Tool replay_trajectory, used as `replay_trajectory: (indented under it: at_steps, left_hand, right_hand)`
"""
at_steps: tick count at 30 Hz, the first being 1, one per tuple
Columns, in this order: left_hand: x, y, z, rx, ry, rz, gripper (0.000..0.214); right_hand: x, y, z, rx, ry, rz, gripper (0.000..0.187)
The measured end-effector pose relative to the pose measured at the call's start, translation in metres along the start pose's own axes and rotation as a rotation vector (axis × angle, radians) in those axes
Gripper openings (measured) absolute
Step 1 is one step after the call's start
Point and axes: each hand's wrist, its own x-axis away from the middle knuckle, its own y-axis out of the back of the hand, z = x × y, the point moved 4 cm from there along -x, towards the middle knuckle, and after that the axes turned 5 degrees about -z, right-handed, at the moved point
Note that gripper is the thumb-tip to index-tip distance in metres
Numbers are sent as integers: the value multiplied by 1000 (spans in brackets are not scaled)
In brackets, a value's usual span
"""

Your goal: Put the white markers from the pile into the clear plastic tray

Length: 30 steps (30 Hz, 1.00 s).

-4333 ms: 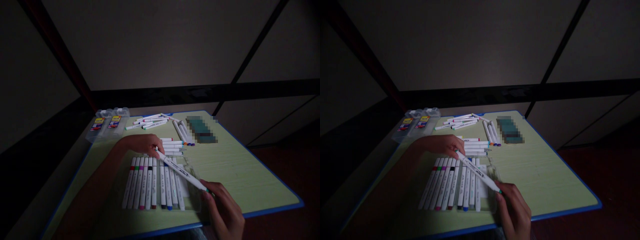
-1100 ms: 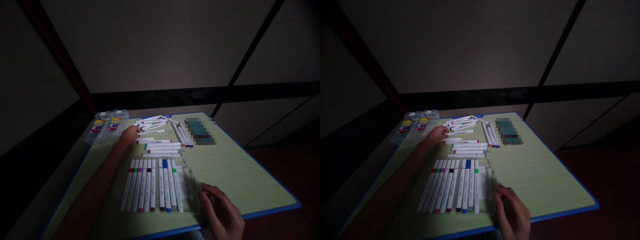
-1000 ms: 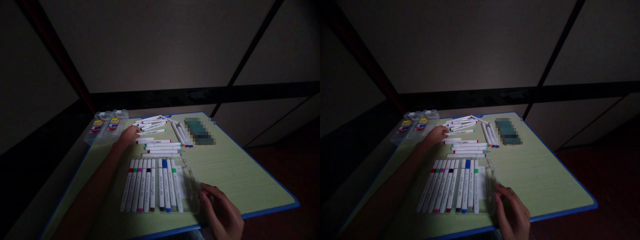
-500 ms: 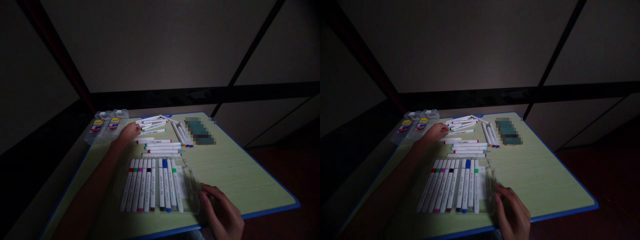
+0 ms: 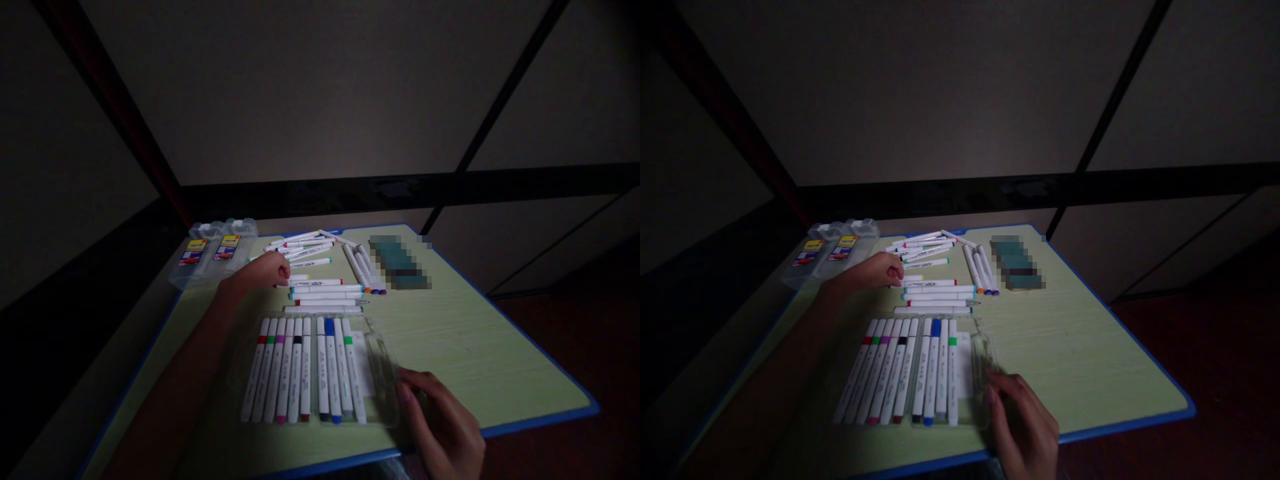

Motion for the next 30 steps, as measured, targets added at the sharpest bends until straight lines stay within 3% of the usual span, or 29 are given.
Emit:
replay_trajectory:
  at_steps: [10,21,30]
  left_hand:
    - [6,11,9,-183,49,-67,14]
    - [3,5,15,-124,41,-50,18]
    - [-6,2,17,-73,-22,-386,19]
  right_hand:
    - [1,0,0,-1,13,34,11]
    - [3,0,-1,-9,13,45,11]
    - [1,-1,0,-4,59,47,11]
